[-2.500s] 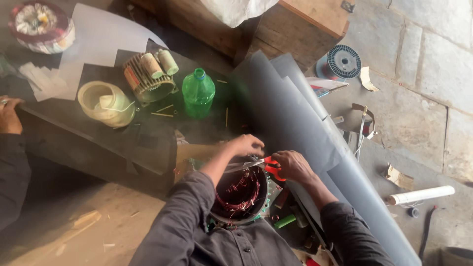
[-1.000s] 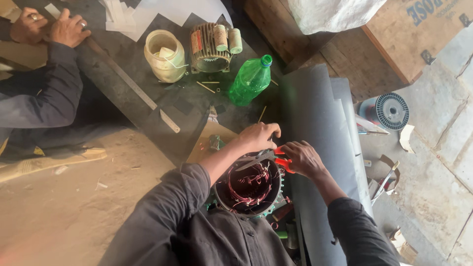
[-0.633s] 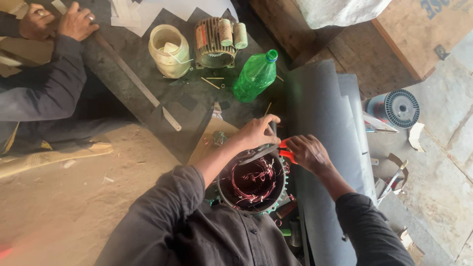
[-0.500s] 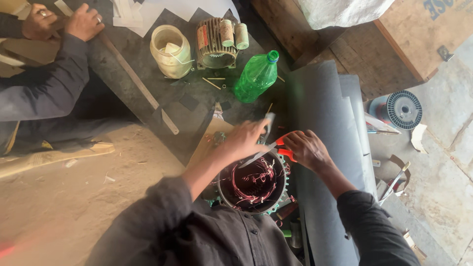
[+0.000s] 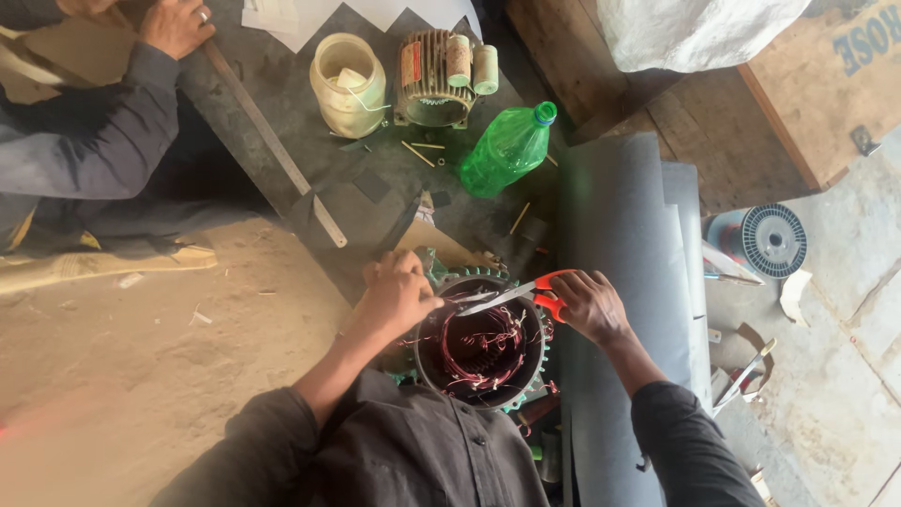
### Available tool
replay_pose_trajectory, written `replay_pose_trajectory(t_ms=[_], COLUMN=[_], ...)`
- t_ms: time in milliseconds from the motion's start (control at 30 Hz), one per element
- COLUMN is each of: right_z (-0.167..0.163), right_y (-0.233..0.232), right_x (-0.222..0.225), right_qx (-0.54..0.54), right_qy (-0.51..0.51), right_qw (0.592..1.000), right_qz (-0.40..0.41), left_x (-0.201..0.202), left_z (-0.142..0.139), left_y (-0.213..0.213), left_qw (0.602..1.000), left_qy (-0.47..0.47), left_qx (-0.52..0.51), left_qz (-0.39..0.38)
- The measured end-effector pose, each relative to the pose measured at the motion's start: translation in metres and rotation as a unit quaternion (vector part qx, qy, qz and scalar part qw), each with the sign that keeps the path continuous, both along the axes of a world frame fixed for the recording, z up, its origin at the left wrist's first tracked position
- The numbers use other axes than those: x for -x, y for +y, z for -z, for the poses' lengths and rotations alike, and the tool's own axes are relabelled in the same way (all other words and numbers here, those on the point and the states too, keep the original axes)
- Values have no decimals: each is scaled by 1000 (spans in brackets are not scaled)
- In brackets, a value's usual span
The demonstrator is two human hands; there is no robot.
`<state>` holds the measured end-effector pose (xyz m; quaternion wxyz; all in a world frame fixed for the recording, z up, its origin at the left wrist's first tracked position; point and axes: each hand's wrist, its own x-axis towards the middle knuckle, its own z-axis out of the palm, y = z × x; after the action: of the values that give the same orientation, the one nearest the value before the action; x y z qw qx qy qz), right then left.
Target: The person is repairing an electrical motor by inserting white insulating paper into the copper windings. They use scissors to cut the paper from a large roll and carefully tuck it into the slots of the motor stator.
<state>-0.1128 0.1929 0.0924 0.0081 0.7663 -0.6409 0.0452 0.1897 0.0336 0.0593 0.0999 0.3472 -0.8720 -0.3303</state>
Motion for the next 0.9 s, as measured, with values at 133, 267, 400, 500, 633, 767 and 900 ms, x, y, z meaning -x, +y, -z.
replay_pose_trajectory(t_ms=[133, 267, 400, 500, 633, 767, 900], right_z=[-6, -12, -16, -17, -17, -16, -13], right_y=[-8, -19, -20, -18, -19, -22, -24], right_x=[-3, -4, -2, 2, 9, 14, 15], right_qx=[-25, -3, 2, 12, -5, -35, -96], right_qy=[-17, -34, -22, 25, 50, 60, 93], right_qw=[999, 999, 1000, 1000, 998, 996, 990], right_qz=[29, 37, 21, -9, -31, -47, -51], left_x=[9, 16, 13, 13, 23, 27, 20], left_z=[-14, -28, -32, -30, -25, -22, -18], left_y=[-6, -16, -22, -22, -20, -19, -18], left_qw=[993, 974, 962, 990, 996, 996, 996], left_qy=[-106, -206, -214, -39, -15, -28, 14], left_qx=[-41, -82, -161, -113, -47, -36, -36], left_qz=[-23, -43, -56, -74, -75, -73, -82])
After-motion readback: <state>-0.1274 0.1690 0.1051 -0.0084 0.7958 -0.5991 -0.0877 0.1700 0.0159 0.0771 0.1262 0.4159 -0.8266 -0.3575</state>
